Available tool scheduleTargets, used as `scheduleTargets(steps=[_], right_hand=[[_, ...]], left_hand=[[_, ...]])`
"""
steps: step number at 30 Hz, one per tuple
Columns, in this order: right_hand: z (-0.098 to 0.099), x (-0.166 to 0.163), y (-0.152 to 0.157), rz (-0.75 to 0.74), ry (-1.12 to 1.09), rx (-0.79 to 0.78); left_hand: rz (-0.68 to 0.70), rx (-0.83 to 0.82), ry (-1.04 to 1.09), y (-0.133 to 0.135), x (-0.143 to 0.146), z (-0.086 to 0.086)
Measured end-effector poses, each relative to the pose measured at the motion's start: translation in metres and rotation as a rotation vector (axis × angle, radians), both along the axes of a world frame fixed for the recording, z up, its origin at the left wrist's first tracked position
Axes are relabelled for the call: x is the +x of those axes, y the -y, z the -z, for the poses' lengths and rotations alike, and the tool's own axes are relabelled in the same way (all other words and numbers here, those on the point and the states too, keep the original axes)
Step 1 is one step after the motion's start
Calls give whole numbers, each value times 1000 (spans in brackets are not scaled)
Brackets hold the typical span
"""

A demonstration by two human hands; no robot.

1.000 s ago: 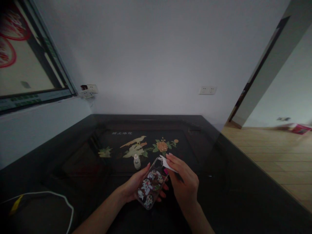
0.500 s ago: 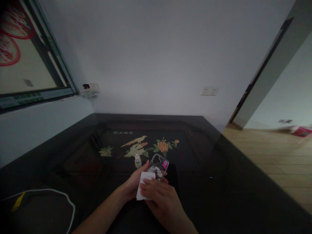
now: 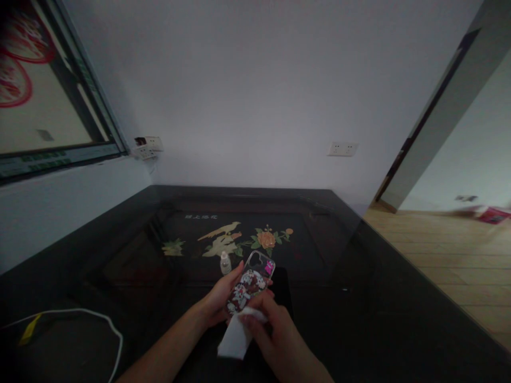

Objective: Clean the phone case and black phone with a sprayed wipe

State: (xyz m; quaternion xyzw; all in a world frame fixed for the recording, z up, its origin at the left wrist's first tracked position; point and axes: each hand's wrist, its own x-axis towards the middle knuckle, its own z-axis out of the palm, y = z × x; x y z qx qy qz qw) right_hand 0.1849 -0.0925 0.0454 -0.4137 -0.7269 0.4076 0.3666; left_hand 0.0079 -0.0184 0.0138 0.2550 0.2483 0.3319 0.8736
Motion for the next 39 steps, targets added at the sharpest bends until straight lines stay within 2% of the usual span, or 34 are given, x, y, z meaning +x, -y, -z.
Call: scheduleTargets(steps=[3, 7, 10, 13, 17, 22, 24, 28, 33, 36, 39], right_hand=[[-5, 12, -25, 184, -103, -20], [-11, 27, -56, 579, -183, 120], [-10, 33, -68, 640, -128, 297], [0, 32, -71, 524, 9, 442], [21, 21, -64, 281, 144, 535], [36, 6, -42, 110, 256, 614], [37, 2, -31, 69, 305, 606], [34, -3, -11, -43, 365, 600], [28, -5, 2, -197, 308, 583], [22, -6, 5, -313, 254, 498], [14, -8, 10, -402, 157, 336]], left_hand=[[10, -2, -16, -1, 0, 3], [136, 59, 14, -1, -2, 2], [127, 70, 25, -1, -3, 1], [129, 65, 28, 0, -3, 1], [110, 59, 15, 1, -3, 0], [-18, -11, -28, 0, 0, -1], [-50, -34, -50, -1, 1, 0], [6, -11, -67, -2, 0, 4], [45, 36, 0, -4, -2, 8], [43, 32, -4, -4, -2, 7], [27, 40, -6, -3, -2, 2]])
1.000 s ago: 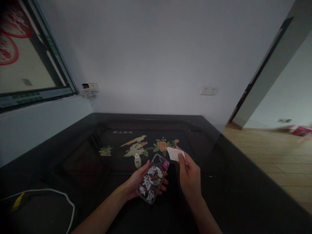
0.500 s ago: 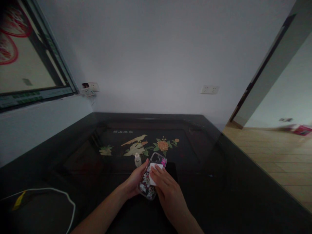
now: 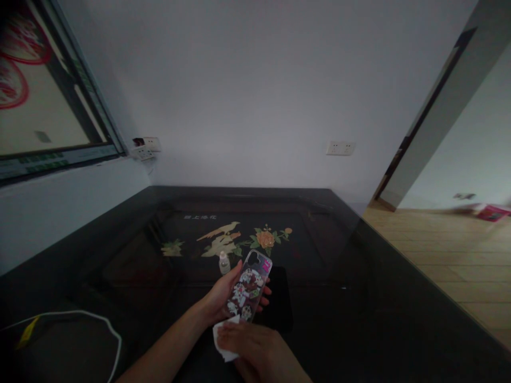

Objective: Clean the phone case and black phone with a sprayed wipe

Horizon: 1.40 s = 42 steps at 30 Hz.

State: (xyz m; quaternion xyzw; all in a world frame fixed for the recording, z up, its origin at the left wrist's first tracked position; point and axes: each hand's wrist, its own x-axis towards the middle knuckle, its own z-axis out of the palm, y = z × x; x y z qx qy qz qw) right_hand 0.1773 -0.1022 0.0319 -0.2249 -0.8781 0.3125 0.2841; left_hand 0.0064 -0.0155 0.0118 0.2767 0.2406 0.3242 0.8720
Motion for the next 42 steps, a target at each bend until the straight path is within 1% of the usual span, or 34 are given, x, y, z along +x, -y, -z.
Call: scheduleTargets(steps=[2, 4, 8, 10, 13, 18, 19, 21, 24, 26, 29, 31, 36, 38, 40, 42], right_hand=[[-6, 0, 4, -1, -30, -155], [-9, 1, 8, 29, -45, -282], [-8, 8, 13, 152, -68, -467], [-5, 12, 13, 230, -98, -564], [0, 19, 10, 326, -163, -607], [4, 28, 3, 455, -304, -662], [4, 29, 1, 472, -330, -669], [4, 32, -2, 507, -377, -671], [5, 38, -7, 573, -432, -656], [6, 44, -12, 627, -450, -636], [7, 55, -19, 702, -449, -583], [6, 62, -24, 741, -442, -549], [-2, 77, -31, 803, -448, -489], [-8, 78, -36, 814, -444, -458], [-14, 77, -43, 802, -425, -426], [-19, 75, -53, 762, -401, -389]], left_hand=[[-7, 7, 0, 2, 0, -4], [-8, 4, -1, 3, -1, -7], [-21, -6, -43, 3, -3, -5], [4, 1, -93, 2, -4, -3], [68, 22, -118, 3, -5, -2], [119, 74, -129, 5, -7, -3], [121, 84, -132, 5, -8, -4], [83, 122, -145, 6, -9, -6], [29, 233, -199, 7, -10, -12], [-4, 334, -308, 9, -8, -14], [-126, 515, -537, 12, -2, -11], [-203, 596, -637, 14, 3, -7], [-313, 636, -786, 15, 12, -4], [-394, 637, -870, 15, 11, -4], [-492, 653, -960, 14, 11, -4], [-537, 697, -1030, 14, 10, -3]])
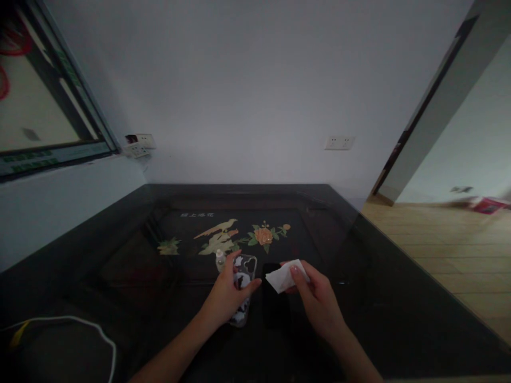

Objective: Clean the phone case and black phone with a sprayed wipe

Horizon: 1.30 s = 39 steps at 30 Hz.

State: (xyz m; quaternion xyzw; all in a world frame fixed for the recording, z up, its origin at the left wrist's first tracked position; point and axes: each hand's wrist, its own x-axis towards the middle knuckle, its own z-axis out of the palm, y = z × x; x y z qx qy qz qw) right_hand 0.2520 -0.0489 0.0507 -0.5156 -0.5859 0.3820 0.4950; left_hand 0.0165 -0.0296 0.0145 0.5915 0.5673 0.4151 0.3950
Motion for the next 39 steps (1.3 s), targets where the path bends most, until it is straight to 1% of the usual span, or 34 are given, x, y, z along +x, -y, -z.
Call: scheduleTargets(steps=[2, 4, 6, 8, 10, 12, 15, 18, 28, 33, 39], right_hand=[[-2, -3, -13, -43, 18, 34], [1, -5, -26, -66, 23, 56], [7, -7, -37, -54, 27, 58], [15, -8, -44, -11, 24, 49], [23, -8, -47, 29, 8, 36], [29, -7, -47, 44, -1, 25], [34, -5, -45, 38, 13, 17], [37, -4, -43, 19, 22, 12], [39, -4, -45, -1, 21, -1], [38, -3, -45, 3, 14, 1], [38, -1, -48, 22, -9, -30]], left_hand=[[6, 28, -77, 1, 1, 1], [18, 38, -150, 3, 3, 2], [15, 41, -208, 5, 5, 2], [13, 41, -259, 6, 8, 2], [4, 34, -347, 8, 11, 2], [-16, -8, -506, 9, 12, 2], [-41, -64, -768, 10, 12, 3], [-34, -56, -900, 10, 10, 3], [13, -82, -1010, 10, 5, -12], [22, -86, -1034, 11, 2, -12], [17, -63, -1010, 11, 2, -11]])
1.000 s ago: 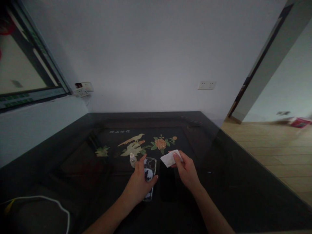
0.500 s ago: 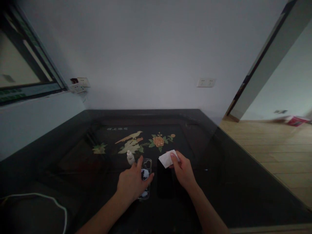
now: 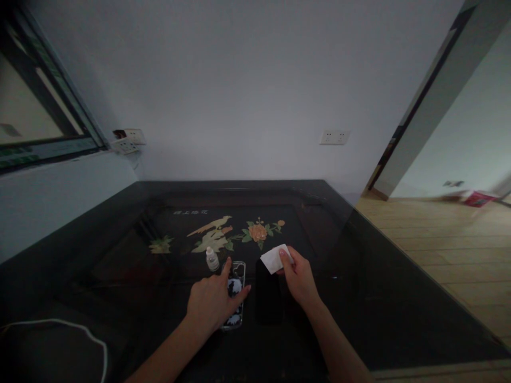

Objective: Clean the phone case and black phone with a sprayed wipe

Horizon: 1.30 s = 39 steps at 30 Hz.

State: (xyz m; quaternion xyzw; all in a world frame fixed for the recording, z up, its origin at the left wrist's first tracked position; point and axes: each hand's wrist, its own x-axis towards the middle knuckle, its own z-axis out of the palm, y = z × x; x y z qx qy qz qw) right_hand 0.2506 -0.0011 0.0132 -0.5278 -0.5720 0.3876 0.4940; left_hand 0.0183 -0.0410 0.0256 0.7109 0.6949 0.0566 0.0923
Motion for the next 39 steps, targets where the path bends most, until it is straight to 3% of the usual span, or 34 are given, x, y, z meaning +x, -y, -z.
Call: scheduleTargets(steps=[8, 14, 24, 32, 39], right_hand=[[7, 13, -11, 161, -6, -15], [11, 19, -14, 234, -95, -52], [16, 22, -18, 231, -207, -38], [17, 25, -19, 257, -249, -15], [16, 27, -18, 261, -209, -6]], left_hand=[[11, 80, 45, 3, 7, -19], [80, 88, 91, 9, 35, -32], [-4, -13, 198, -16, 90, -14], [-28, -28, 211, -29, 101, 2], [-7, -5, 174, -33, 102, 2]])
